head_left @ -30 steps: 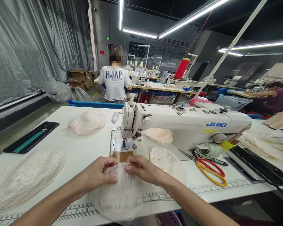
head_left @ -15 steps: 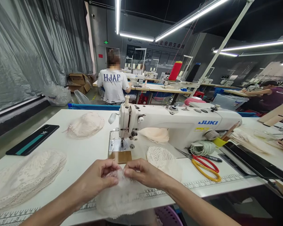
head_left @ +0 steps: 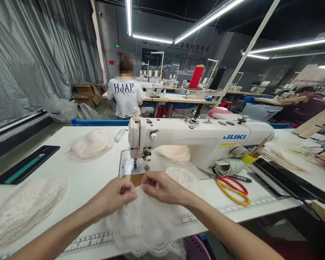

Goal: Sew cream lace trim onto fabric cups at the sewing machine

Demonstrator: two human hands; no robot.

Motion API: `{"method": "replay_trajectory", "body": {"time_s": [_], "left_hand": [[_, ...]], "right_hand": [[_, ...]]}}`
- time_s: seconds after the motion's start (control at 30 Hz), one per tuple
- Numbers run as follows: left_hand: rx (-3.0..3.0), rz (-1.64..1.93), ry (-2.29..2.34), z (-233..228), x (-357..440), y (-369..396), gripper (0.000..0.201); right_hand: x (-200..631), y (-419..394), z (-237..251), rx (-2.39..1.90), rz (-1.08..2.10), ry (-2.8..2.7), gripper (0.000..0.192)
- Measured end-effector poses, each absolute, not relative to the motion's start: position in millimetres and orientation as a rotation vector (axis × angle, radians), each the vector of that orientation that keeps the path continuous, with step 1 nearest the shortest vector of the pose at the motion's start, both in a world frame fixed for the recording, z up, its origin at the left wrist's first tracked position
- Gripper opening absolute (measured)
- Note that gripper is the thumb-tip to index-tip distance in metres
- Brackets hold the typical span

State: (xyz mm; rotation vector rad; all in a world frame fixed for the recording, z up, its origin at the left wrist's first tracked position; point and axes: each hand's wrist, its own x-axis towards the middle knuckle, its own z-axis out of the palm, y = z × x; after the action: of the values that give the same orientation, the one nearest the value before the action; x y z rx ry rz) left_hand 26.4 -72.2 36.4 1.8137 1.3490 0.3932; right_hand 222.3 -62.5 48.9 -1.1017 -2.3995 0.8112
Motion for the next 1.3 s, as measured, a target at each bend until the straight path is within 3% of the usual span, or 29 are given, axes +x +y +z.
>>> {"method": "replay_trajectory", "body": {"time_s": [0.17,0.3,0.37,0.57,0.87,1.3], "left_hand": [[1.94,0.383,1.441,5,27,-27,0.014],[2.015,0.371,1.457,6,25,-25,0.007],[2.034,0.364,1.458,5,24,-28,0.013],[2.441,0.61,1.456,-11,20,-54,0.047],[2.759,0.773,1.133,-27,10,-50,0.022],[2.659,0.925,1.197,-22,17,-8,0.027]], "right_hand": [[211,-57,15,-1.191,0.346,-2.385,0.028],[207,-68,2,-1.044,0.13,-2.569,0.019],[207,-67,-3,-1.08,0.12,-2.643,0.017],[211,-64,-8,-1.051,0.104,-2.689,0.034],[216,-59,-17,-1.053,0.112,-2.668,0.042],[216,-9,-22,-1.159,0.061,-2.581,0.046]]}}
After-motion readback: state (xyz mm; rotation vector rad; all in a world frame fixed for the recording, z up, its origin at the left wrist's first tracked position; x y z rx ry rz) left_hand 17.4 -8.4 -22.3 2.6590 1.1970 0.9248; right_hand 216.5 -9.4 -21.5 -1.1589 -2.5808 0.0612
